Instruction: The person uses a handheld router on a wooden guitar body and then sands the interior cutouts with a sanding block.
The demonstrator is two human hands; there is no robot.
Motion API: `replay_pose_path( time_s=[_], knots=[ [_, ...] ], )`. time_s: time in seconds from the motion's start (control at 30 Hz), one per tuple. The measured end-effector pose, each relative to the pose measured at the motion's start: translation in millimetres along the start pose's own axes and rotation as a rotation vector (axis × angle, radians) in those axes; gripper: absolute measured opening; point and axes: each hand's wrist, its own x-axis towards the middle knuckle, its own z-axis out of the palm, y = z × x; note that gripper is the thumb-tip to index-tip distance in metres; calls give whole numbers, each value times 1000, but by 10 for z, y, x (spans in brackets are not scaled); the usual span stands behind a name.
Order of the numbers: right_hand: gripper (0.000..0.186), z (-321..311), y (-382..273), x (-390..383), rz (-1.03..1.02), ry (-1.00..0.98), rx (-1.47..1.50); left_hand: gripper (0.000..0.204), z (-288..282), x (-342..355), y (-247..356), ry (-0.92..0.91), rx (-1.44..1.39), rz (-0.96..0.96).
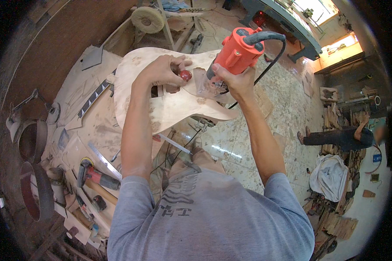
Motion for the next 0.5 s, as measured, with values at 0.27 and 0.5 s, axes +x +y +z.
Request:
replay_pose_path(
  time_s=[0.27, 0.5],
  knots=[
    [45, 17, -89, -14, 23, -17, 19, 24, 15, -27, -7, 16, -44, 6],
    [47, -75, -23, 13, 16, 11, 74, 26, 84, 5, 28, 29, 97, 35]
  ],
)
